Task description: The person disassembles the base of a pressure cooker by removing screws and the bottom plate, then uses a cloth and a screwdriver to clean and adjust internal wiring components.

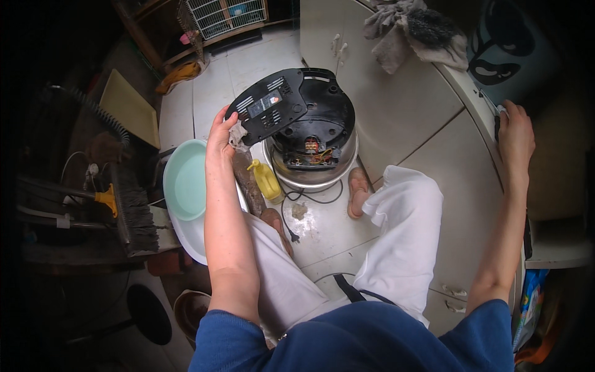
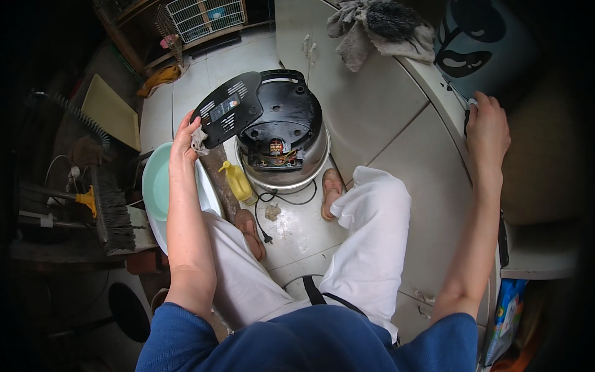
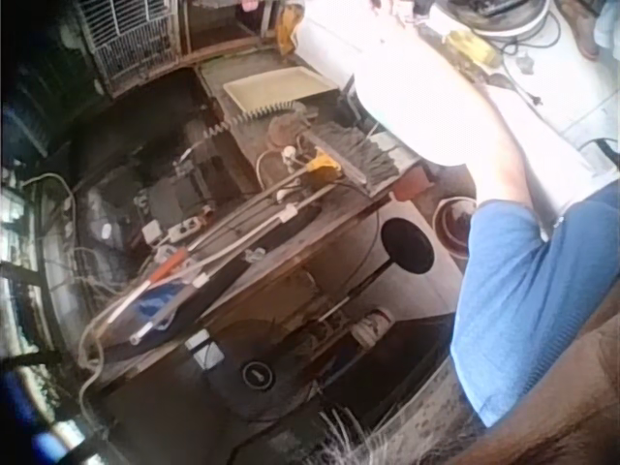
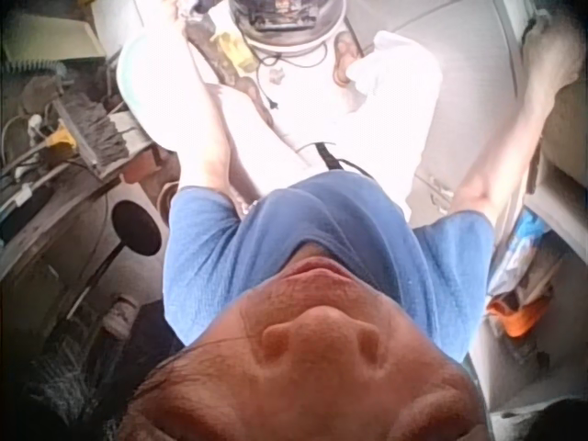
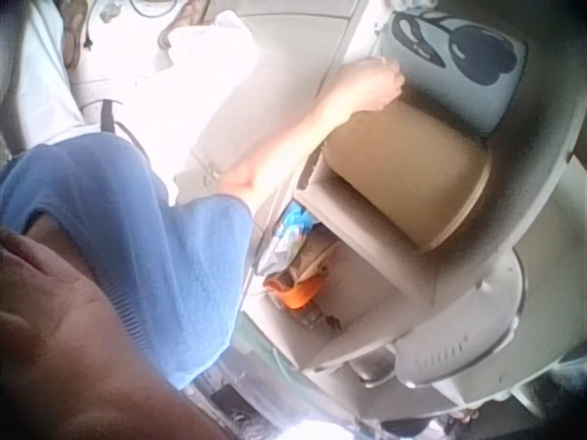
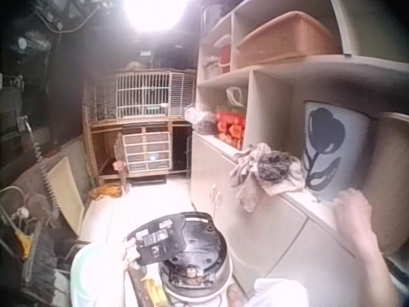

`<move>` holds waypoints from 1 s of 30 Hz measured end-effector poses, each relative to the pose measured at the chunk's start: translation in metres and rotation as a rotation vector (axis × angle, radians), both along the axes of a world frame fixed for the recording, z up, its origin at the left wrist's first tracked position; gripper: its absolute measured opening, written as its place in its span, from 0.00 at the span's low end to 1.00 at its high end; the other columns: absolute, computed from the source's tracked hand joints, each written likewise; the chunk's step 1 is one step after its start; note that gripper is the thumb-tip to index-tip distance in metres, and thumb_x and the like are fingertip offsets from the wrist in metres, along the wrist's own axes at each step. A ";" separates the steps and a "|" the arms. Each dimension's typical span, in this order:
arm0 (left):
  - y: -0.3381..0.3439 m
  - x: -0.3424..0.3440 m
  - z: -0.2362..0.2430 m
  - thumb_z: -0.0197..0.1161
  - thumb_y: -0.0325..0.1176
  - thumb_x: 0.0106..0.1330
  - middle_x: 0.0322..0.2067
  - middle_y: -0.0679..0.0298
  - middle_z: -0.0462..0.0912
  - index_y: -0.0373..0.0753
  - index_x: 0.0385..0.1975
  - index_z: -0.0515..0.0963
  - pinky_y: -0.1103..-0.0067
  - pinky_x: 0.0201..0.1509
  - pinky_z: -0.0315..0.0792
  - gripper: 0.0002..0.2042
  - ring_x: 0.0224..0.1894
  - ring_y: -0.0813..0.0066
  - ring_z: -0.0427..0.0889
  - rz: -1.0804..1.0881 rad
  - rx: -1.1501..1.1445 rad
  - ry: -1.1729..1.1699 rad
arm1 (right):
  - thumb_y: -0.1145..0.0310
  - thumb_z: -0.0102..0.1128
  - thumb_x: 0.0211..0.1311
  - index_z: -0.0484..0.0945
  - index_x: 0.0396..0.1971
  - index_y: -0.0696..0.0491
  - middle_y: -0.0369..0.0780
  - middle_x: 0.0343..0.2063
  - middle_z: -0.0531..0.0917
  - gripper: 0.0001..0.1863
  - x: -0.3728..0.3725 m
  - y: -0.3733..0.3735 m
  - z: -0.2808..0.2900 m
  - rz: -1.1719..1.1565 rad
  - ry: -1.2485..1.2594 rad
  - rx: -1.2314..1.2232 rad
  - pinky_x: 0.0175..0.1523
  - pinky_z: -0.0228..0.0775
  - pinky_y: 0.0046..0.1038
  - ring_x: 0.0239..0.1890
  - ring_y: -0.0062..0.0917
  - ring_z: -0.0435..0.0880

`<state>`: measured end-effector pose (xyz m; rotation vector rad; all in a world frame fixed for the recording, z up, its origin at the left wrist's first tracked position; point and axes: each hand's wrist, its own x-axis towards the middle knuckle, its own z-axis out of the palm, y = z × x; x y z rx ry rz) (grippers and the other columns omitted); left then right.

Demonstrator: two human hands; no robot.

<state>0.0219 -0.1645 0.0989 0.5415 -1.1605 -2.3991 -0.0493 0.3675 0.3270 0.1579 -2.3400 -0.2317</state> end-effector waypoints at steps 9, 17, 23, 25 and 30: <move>-0.004 0.020 0.012 0.60 0.21 0.63 0.40 0.57 0.81 0.40 0.55 0.69 0.70 0.42 0.80 0.20 0.39 0.67 0.82 -0.021 -0.128 -0.053 | 0.68 0.59 0.62 0.82 0.40 0.54 0.34 0.34 0.84 0.09 0.025 -0.094 -0.048 0.800 -0.467 -0.781 0.38 0.72 0.22 0.35 0.15 0.79; 0.042 0.014 0.036 0.60 0.21 0.63 0.41 0.56 0.82 0.39 0.58 0.65 0.73 0.42 0.80 0.23 0.39 0.69 0.83 -0.152 -0.167 0.051 | 0.69 0.59 0.63 0.80 0.45 0.58 0.38 0.39 0.84 0.13 -0.019 -0.197 -0.138 0.821 -1.149 -1.423 0.43 0.74 0.22 0.40 0.20 0.81; 0.054 0.009 0.044 0.58 0.19 0.63 0.39 0.56 0.82 0.37 0.57 0.66 0.75 0.42 0.79 0.22 0.37 0.71 0.83 -0.169 -0.232 0.040 | 0.75 0.57 0.64 0.79 0.42 0.60 0.39 0.34 0.83 0.09 -0.041 -0.220 -0.160 0.740 -1.288 -1.919 0.37 0.80 0.18 0.33 0.20 0.83; 0.059 0.006 0.048 0.58 0.18 0.62 0.39 0.56 0.82 0.37 0.57 0.66 0.76 0.42 0.79 0.22 0.37 0.71 0.82 -0.140 -0.253 0.029 | 0.76 0.58 0.63 0.79 0.42 0.60 0.39 0.33 0.83 0.09 -0.046 -0.220 -0.167 0.735 -1.287 -1.941 0.37 0.81 0.19 0.32 0.20 0.82; 0.066 0.002 0.056 0.56 0.17 0.62 0.38 0.56 0.82 0.36 0.57 0.66 0.77 0.42 0.78 0.22 0.37 0.73 0.82 -0.140 -0.326 0.015 | 0.77 0.59 0.61 0.79 0.40 0.60 0.39 0.33 0.82 0.08 -0.050 -0.215 -0.177 0.703 -1.269 -2.011 0.36 0.81 0.20 0.30 0.20 0.82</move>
